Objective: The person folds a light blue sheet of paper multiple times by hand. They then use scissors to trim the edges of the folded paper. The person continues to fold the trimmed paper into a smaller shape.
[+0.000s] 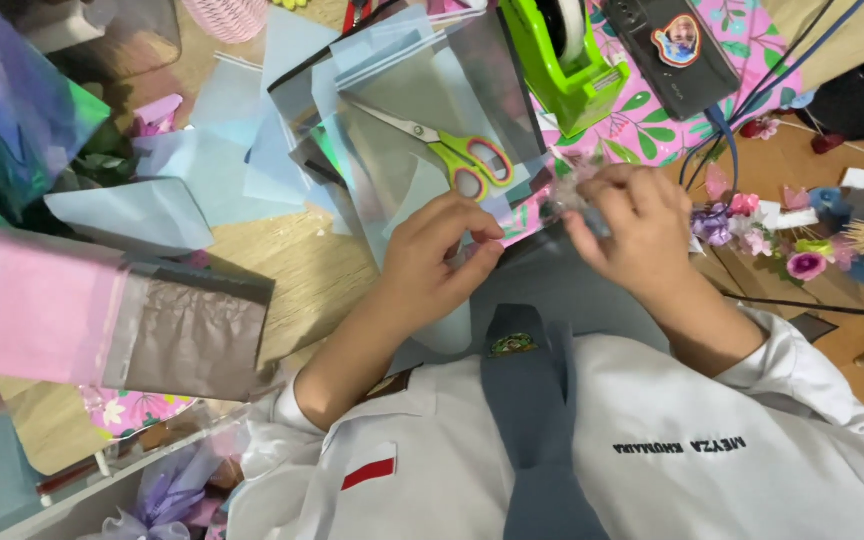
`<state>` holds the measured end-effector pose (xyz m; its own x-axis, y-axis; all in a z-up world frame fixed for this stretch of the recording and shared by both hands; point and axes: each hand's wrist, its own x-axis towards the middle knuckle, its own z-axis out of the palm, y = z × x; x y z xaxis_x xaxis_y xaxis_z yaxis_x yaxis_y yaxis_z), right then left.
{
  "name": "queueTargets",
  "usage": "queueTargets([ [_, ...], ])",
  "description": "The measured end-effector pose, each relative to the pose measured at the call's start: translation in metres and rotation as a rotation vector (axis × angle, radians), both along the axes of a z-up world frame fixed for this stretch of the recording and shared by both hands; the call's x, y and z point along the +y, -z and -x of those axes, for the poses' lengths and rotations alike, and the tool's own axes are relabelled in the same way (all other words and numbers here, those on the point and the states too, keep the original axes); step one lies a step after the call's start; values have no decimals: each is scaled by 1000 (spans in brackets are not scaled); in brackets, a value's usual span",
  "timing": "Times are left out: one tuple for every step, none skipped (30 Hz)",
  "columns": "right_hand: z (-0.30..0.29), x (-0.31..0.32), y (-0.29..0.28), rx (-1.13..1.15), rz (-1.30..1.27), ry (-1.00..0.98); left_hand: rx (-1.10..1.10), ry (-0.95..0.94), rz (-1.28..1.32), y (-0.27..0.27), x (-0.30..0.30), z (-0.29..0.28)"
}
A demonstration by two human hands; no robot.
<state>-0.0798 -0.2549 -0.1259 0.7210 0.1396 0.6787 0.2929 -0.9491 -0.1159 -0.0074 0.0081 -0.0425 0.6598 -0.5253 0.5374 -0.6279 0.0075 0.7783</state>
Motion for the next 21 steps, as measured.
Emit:
queueTargets([
  [-6, -1, 1, -2, 2, -10, -2, -10, 2, 0, -1, -2],
  [-11, -1, 3, -57, -127, -50, 37, 5, 26, -1, -1, -3],
  [-14, 1, 5, -108, -260, -92, 80, 19, 48, -1, 0, -2],
  [-17, 15, -1, -105, -261, -103, 82, 7, 48, -3, -2, 0],
  [-22, 30, -8, 93, -489, -254, 83, 86, 139, -6, -4, 0],
  [-26, 45, -15, 298, -710, -407, 83, 164, 229, -9, -6, 0],
  [-27, 52, -9, 297, -710, -421, 77, 152, 225, -10, -6, 4],
  [-27, 60, -3, 463, -869, -594, 73, 210, 289, -12, -6, 8],
  [-27, 68, 3, 638, -1021, -773, 68, 264, 351, -13, -6, 12],
  [-24, 73, 7, 644, -1018, -793, 61, 246, 347, -14, -3, 13],
  [-20, 77, 10, 700, -1135, -868, 40, 251, 373, -14, 0, 16],
  [-16, 82, 14, 758, -1253, -942, 18, 256, 398, -15, 4, 18],
  [-16, 90, 9, 766, -1249, -962, 10, 238, 394, -12, 8, 19],
  [-17, 98, 4, 740, -1332, -986, -12, 230, 420, -10, 12, 21],
  [-17, 105, -2, 707, -1417, -1005, -34, 229, 447, -8, 15, 21],
  [-14, 115, -6, 710, -1414, -1020, -42, 218, 442, -10, 14, 24],
  [-7, 124, -9, 738, -1597, -950, -12, 286, 516, -12, 13, 29],
  [0, 133, -13, 766, -1778, -868, 18, 354, 591, -13, 11, 33],
  [1, 129, -10, 773, -1775, -874, 15, 347, 591, -13, 10, 34],
  [2, 125, -8, 807, -1769, -952, 15, 348, 599, -14, 9, 35],
  [4, 119, -6, 841, -1761, -1025, 17, 351, 612, -14, 7, 36],
])
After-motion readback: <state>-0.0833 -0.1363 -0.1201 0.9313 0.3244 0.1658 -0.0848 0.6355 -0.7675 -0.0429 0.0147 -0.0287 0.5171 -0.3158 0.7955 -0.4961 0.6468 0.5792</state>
